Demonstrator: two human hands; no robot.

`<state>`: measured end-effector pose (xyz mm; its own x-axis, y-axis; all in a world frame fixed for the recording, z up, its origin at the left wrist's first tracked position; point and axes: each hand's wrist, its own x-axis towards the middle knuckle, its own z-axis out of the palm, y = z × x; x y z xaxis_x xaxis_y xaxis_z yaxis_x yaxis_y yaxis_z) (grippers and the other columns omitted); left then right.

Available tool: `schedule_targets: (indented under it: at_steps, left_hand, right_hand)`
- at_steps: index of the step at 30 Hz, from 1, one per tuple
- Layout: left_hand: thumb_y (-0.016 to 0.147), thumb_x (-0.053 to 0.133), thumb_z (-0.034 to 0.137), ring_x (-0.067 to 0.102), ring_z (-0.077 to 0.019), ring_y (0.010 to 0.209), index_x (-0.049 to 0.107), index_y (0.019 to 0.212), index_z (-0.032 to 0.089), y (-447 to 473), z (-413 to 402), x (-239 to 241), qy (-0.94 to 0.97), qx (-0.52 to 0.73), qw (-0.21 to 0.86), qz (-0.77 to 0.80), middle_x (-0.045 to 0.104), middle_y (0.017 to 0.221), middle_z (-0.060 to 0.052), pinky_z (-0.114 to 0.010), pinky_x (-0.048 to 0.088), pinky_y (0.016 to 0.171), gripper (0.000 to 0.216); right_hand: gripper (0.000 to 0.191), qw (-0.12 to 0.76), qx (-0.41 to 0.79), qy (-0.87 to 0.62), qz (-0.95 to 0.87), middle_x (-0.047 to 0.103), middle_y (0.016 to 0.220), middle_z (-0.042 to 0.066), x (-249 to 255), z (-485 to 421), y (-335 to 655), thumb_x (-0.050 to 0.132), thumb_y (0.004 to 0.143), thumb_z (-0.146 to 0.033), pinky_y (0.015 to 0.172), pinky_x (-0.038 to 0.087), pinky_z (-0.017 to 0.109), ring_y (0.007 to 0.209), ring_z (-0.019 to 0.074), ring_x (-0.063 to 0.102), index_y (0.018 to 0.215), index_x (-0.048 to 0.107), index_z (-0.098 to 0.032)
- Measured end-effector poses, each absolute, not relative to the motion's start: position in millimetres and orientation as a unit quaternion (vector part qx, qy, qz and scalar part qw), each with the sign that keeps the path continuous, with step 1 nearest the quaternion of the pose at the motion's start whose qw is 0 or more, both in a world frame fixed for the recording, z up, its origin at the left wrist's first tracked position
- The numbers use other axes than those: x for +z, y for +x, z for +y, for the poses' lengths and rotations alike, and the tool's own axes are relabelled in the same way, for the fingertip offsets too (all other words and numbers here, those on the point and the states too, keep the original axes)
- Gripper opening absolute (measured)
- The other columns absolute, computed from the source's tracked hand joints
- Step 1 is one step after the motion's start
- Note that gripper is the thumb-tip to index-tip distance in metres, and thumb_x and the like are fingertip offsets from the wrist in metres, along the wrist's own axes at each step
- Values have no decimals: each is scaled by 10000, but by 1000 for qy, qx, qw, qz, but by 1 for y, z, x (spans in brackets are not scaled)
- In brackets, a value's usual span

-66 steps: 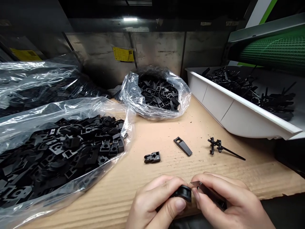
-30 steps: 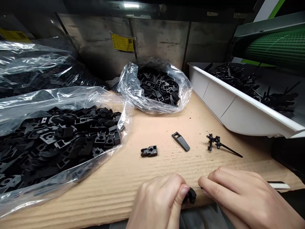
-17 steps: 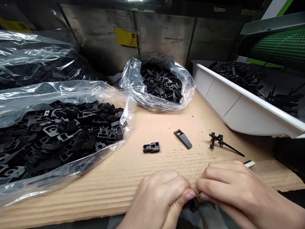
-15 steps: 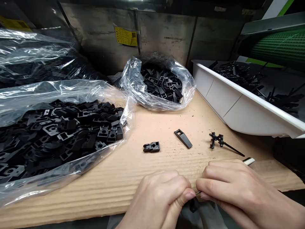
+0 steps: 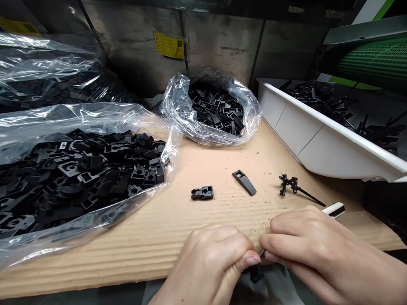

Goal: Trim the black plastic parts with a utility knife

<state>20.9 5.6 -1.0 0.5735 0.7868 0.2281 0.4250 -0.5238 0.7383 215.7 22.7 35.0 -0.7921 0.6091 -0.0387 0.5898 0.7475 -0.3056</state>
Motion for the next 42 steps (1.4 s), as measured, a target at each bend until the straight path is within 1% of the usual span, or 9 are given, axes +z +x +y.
schedule_targets:
  at_steps: [4,9,17,23,28,32,36,38,42]
  left_hand:
    - [848,366,151,486,-113,553,513,658,166,22,7,-1,827,289,318,363,497,584,22,-198,348,531,242]
    - [875,334,197,489,-119,547,525,654,161,23,9,3,829,294,308,363,501,576,12,-201,347,524,295]
    - [893,269,244,477,-152,597,606,742,155,20,7,4,838,251,312,370,497,618,-20,-231,356,526,379]
    - [903,259,276,471,-143,565,600,702,150,23,7,4,841,268,293,368,500,593,-18,-224,362,504,416]
    - [906,253,270,467,-144,573,593,713,146,23,6,1,843,274,281,367,502,602,-20,-226,350,507,410]
    - [903,270,235,464,-141,576,584,707,147,22,7,-3,847,261,279,369,488,605,-15,-225,335,519,380]
    - [902,278,255,455,-146,580,570,709,158,25,6,-8,852,274,254,366,472,599,-11,-231,308,508,363]
    - [906,259,282,453,-151,584,556,705,167,27,5,-11,853,283,243,366,471,605,-13,-236,301,501,376]
    - [904,255,295,460,-154,589,535,733,178,27,3,-10,839,303,241,383,469,629,-13,-237,314,501,349]
  right_hand:
    - [221,11,167,-333,-928,533,632,-29,37,24,219,375,788,-106,546,334,265,592,129,507,791,546,-245]
    - [209,69,164,-340,-924,524,647,-24,37,23,224,356,813,-113,513,298,258,566,111,475,744,523,-218]
    - [260,62,127,-298,-944,534,644,6,36,24,216,355,813,-118,471,295,254,559,128,485,881,588,-210]
    - [258,97,74,-298,-947,510,603,-1,31,22,216,368,766,-89,453,266,258,510,129,450,822,589,-210]
    - [258,69,67,-297,-950,503,560,-7,34,20,215,364,760,-83,421,249,253,462,128,445,776,587,-212]
    - [231,55,77,-301,-949,536,574,-14,37,20,214,413,740,-86,428,280,251,477,132,493,810,577,-232]
    - [191,26,100,-336,-936,574,562,-24,37,18,213,439,709,-94,416,309,244,457,129,534,704,571,-232]
    - [197,34,134,-359,-923,577,530,-38,34,15,213,419,741,-131,394,303,225,437,115,541,665,565,-239]
    - [391,64,249,-324,-911,527,438,-54,25,7,213,268,865,-332,320,253,174,334,60,458,565,490,-217]
